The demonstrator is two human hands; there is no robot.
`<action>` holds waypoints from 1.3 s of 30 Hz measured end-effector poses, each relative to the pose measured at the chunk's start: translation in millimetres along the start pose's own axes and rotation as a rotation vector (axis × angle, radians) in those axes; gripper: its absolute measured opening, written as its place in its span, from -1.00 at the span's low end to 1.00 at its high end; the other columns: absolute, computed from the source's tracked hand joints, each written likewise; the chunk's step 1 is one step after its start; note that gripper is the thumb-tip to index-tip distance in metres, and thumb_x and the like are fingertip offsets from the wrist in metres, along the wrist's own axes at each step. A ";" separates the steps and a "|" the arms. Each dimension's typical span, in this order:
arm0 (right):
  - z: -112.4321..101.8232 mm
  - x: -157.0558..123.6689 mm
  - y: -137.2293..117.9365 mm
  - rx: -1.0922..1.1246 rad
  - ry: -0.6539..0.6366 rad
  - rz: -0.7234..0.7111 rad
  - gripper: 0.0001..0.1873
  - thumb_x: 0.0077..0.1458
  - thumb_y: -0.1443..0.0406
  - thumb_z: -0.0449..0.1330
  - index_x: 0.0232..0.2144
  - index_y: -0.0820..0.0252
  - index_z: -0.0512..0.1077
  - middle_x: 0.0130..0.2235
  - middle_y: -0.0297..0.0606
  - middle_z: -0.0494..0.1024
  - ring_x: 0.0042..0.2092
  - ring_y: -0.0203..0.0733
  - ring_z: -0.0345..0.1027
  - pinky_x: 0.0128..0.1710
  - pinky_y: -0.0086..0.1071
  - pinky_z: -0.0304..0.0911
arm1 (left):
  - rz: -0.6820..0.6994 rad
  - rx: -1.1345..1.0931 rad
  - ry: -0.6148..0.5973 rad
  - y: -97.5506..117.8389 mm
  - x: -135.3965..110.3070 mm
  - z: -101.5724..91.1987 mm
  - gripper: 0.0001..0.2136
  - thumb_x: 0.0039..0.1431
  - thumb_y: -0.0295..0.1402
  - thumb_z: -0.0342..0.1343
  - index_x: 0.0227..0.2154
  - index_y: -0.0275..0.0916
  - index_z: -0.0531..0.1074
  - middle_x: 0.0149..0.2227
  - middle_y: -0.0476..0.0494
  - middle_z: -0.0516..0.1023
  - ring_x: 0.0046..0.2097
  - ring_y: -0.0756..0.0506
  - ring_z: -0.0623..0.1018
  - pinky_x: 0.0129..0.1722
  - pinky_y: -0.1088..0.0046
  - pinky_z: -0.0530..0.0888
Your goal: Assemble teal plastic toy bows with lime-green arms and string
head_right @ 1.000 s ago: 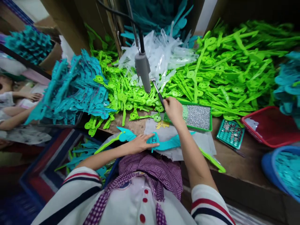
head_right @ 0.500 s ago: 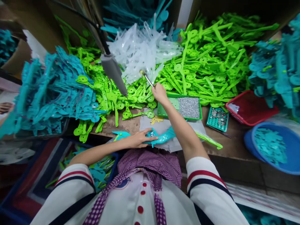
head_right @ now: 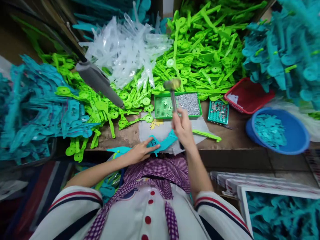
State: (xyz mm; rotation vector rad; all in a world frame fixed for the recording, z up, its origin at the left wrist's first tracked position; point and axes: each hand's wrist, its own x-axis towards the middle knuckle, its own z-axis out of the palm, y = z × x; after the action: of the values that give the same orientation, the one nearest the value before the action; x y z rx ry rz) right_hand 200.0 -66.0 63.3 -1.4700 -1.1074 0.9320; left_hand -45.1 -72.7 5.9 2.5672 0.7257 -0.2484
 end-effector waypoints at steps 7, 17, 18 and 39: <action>-89.0 -132.4 77.9 -0.501 0.083 0.248 -0.59 0.24 -0.08 0.01 -0.17 0.08 0.35 -0.46 -0.31 0.48 -0.48 -0.15 0.34 -0.44 -0.29 0.25 | 0.007 -0.021 0.005 -3.4 -1.4 8.7 -0.30 0.26 -0.47 0.11 0.40 0.11 0.06 0.43 -0.41 0.02 0.07 -0.27 0.57 -0.07 0.17 0.60; -77.3 -130.7 71.4 -0.895 0.276 0.222 -0.52 0.29 -0.06 -0.14 -0.28 0.12 0.40 -0.51 -0.20 0.45 -0.50 -0.08 0.31 -0.44 -0.33 0.01 | 0.022 -0.038 0.037 -9.8 0.9 13.9 -0.29 0.18 -0.51 0.18 0.36 0.07 0.17 0.41 -0.38 0.06 0.05 -0.27 0.57 -0.01 0.07 0.59; -79.4 -129.7 74.7 -0.914 0.213 0.219 -0.53 0.29 -0.05 -0.14 -0.30 0.12 0.39 -0.52 -0.21 0.44 -0.53 -0.10 0.28 -0.44 -0.34 -0.04 | 0.024 -0.041 0.042 -9.9 1.1 14.1 -0.28 0.17 -0.52 0.19 0.36 0.07 0.18 0.40 -0.37 0.07 0.04 -0.26 0.57 -0.01 0.07 0.59; -84.1 -114.9 83.3 -1.057 0.104 0.460 -0.74 0.36 0.16 -0.02 -0.28 0.18 0.35 -0.58 -0.48 0.05 -0.53 -0.32 -0.25 -0.40 -0.36 -0.28 | 0.038 0.023 0.072 -17.7 1.5 22.7 -0.27 0.16 -0.49 0.20 0.35 0.14 0.18 0.38 -0.30 0.09 -0.08 -0.18 0.60 -0.11 0.19 0.61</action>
State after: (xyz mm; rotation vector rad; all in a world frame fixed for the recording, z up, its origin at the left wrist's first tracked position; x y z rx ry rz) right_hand 261.8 -203.3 -4.2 -2.6821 -1.2731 0.5317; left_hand -54.4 -69.4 -21.2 2.6206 0.7034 -0.1537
